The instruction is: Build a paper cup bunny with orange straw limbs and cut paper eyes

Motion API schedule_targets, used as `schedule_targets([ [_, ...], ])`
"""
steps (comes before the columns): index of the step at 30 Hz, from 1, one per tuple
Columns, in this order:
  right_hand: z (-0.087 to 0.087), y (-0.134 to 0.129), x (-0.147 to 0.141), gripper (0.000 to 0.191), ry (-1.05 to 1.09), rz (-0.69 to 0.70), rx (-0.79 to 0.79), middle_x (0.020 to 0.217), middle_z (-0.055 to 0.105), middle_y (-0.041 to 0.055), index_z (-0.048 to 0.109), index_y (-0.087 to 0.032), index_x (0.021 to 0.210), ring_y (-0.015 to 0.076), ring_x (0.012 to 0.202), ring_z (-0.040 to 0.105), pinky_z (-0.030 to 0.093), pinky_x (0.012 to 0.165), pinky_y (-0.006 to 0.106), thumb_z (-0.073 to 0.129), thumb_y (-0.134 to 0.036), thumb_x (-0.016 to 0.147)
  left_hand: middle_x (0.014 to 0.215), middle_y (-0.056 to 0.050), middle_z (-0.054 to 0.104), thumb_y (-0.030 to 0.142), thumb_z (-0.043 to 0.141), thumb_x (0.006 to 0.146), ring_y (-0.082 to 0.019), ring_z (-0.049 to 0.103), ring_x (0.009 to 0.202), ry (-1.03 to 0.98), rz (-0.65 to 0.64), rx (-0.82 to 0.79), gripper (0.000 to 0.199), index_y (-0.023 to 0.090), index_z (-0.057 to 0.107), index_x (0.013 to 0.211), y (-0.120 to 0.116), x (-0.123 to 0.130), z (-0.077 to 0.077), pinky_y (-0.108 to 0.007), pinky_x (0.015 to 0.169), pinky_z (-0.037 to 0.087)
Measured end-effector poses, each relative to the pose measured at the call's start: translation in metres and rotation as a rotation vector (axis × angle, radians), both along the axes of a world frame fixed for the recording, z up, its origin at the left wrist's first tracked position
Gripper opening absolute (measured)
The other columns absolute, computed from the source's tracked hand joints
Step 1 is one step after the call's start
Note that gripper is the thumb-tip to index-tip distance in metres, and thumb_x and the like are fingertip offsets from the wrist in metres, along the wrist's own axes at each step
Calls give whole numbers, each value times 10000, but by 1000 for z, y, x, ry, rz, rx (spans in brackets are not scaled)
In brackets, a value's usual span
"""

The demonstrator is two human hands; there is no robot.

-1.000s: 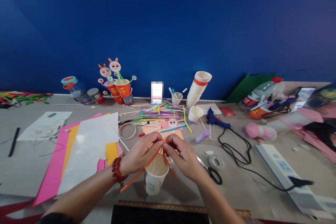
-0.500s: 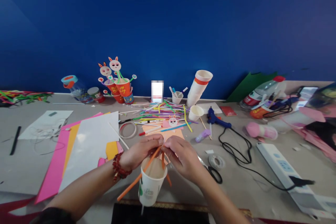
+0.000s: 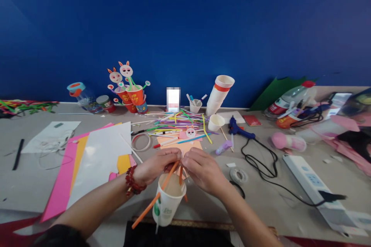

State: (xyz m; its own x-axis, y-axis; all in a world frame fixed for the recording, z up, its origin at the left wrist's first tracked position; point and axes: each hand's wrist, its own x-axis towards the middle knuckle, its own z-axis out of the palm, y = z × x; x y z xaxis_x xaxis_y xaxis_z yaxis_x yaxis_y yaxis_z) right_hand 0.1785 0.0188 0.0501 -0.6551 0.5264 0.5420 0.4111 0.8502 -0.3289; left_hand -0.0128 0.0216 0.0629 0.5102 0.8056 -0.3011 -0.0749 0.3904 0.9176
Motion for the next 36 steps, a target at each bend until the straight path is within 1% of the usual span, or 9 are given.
schedule_targets([
  [4,1,5,4,317,-109,62,97,750,629,53,597,-219,841,199,698,489,391,663,317,350,-114,1011,624,58,394,519,715,777,-101,286,567,-4,-20,-58,426,193,465,664,-1,3,2,-252,534,214],
  [6,-2,6,4,284,-65,64,74,772,637,54,587,-218,868,199,718,510,407,685,318,361,-127,1014,628,58,389,524,684,807,-104,291,572,1,-17,-14,420,195,462,670,0,4,0,-250,539,231],
  [8,-6,6,3,207,65,19,-64,813,642,57,564,-217,909,195,746,542,429,704,310,399,-162,1021,629,55,387,531,611,869,-115,321,584,47,1,128,409,196,469,682,1,4,-3,-253,555,268],
  [12,-10,2,-1,140,281,-116,-413,775,593,18,518,-220,882,171,703,558,427,650,272,478,-251,1013,696,20,470,468,438,992,-146,435,654,218,54,547,364,197,518,761,3,-1,-8,-269,628,360],
  [16,-6,-3,-3,163,344,-126,-542,746,560,-6,510,-216,841,153,674,536,406,647,265,485,-259,997,856,-32,590,402,544,958,-184,543,804,301,-11,765,227,196,566,867,1,-7,-6,-290,750,435],
  [21,1,-4,-5,189,386,-102,-659,737,546,-17,520,-207,796,140,680,512,382,637,250,481,-239,979,857,-25,630,306,608,929,-168,571,802,334,10,760,130,188,595,877,0,-7,-7,-274,755,455],
  [26,4,-2,-8,221,453,-129,-812,692,503,-30,507,-206,753,133,634,478,364,591,242,484,-266,965,822,-8,603,308,659,895,-146,572,762,149,57,597,156,176,585,858,0,-2,-23,-261,715,467],
  [30,5,-4,-8,184,414,-141,-755,731,548,-17,539,-207,806,140,663,511,380,610,246,493,-283,967,784,11,567,353,684,877,-131,565,706,64,91,487,221,178,556,833,-1,0,-28,-251,666,466],
  [36,8,-3,-11,180,367,-184,-660,722,545,-25,506,-214,798,136,655,511,371,609,243,497,-269,970,812,-15,608,328,653,895,-150,567,761,189,90,586,176,170,586,857,-4,1,-9,-265,713,453],
])
